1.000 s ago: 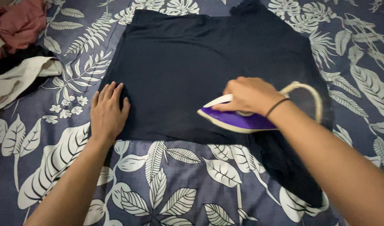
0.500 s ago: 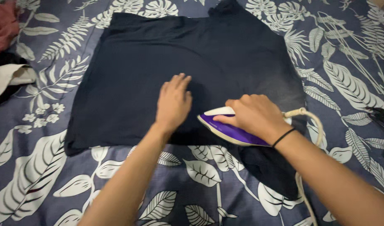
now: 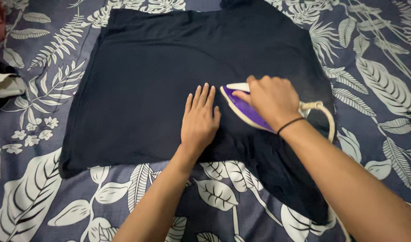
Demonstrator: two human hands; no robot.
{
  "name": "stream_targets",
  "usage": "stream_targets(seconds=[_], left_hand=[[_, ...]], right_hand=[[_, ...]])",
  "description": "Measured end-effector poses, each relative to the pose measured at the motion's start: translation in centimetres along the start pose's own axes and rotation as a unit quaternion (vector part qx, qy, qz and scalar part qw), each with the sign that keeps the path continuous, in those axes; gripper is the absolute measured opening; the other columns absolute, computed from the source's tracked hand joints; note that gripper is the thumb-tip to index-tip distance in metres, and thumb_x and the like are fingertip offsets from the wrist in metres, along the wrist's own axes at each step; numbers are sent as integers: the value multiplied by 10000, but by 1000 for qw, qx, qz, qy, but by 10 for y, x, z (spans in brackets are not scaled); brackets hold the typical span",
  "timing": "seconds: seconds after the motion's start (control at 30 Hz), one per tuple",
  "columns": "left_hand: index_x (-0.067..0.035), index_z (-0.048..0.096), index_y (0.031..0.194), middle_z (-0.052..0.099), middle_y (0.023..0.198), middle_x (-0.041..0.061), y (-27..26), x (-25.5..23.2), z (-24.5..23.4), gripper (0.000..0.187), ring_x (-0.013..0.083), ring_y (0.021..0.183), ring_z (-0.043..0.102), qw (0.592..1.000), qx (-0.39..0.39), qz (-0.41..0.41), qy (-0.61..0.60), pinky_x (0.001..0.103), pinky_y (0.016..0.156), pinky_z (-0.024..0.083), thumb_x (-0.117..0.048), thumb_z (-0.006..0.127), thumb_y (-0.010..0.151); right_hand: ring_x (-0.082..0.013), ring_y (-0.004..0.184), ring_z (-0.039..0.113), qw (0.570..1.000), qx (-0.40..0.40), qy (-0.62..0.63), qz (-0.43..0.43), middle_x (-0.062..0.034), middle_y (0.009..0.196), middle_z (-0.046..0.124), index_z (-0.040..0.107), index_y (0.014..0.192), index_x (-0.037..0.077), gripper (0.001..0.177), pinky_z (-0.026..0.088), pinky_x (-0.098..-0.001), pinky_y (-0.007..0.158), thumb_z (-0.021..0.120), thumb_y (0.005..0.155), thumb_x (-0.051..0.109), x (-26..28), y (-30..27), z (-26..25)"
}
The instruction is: The person irons a dark-colored shirt laid flat on a patterned bedsheet. They repeatedly smooth the fabric with one hand while moving a purple and white iron across the shirt with the other hand, covering multiple sections of the garment.
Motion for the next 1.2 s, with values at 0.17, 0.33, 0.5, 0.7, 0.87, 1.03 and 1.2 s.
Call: stream_targets(seconds=[0.17, 0.33, 0.5, 0.7, 0.87, 1.03, 1.2], left_hand=[[-7, 509, 1474, 485, 1549, 194, 1, -4, -1, 554, 336, 1470, 425, 1000, -14, 6, 15, 507, 1222, 288, -227, 546, 967], [-11, 519, 1474, 494, 1548, 192, 2, -5, -2, 544, 333, 1474, 423, 1000, -19, 11, 15, 508, 1229, 290, -222, 560, 974], [-45, 528, 1461, 486, 1555, 155, 3, -12, -9, 563, 319, 1483, 416, 999, 13, 25, -21, 507, 1233, 283, -320, 607, 976], [-63, 518, 1483, 443, 1569, 138, -14, -44, -25, 699, 325, 1485, 357, 960, 171, 182, -127, 513, 1204, 242, -443, 676, 918], [-48, 662, 1283, 636, 1371, 129, -27, -51, -56, 568, 307, 1300, 566, 935, 190, 245, -171, 433, 1096, 432, -462, 698, 895], [-59, 743, 949, 747, 1017, 105, 4, -39, -60, 294, 298, 967, 712, 958, 141, 173, -177, 423, 851, 572, -336, 658, 995], [-36, 744, 967, 736, 1025, 137, 66, -10, -42, 171, 332, 1006, 674, 980, 57, 80, -174, 449, 887, 537, -167, 648, 914]], right_hand=[[-354, 641, 724, 999, -35, -18, 1, -164, 699, 720, 761, 942, 87, 568, 574, -441, 587, 632, 932, 639, -17, 32, 20], [-345, 668, 733, 997, -62, -30, 31, -179, 721, 723, 783, 937, 74, 592, 575, -428, 599, 685, 936, 658, -36, 64, 37], [-386, 779, 745, 993, 35, 72, 87, -221, 842, 752, 808, 1003, 60, 602, 586, -468, 730, 754, 862, 643, -53, 78, 44], [-399, 833, 751, 970, 197, 104, 93, -211, 913, 751, 803, 1028, 108, 642, 588, -481, 796, 772, 755, 688, -51, 50, 24], [-336, 714, 822, 925, 348, 117, 98, -176, 745, 800, 818, 917, 117, 585, 636, -461, 728, 677, 806, 673, -39, 4, 6], [-354, 693, 747, 968, 231, 101, 18, -178, 705, 752, 826, 816, 107, 601, 588, -458, 685, 666, 806, 686, -30, -19, -18], [-351, 668, 730, 992, 123, 20, -31, -165, 674, 722, 789, 880, 126, 596, 583, -450, 625, 613, 842, 694, -25, -28, -20]])
Point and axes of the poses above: each hand's wrist, its own y-axis towards the middle knuckle, its own z-axis out of the palm, x = y × z, the point moved 6 cm from there along y, towards the middle knuckle
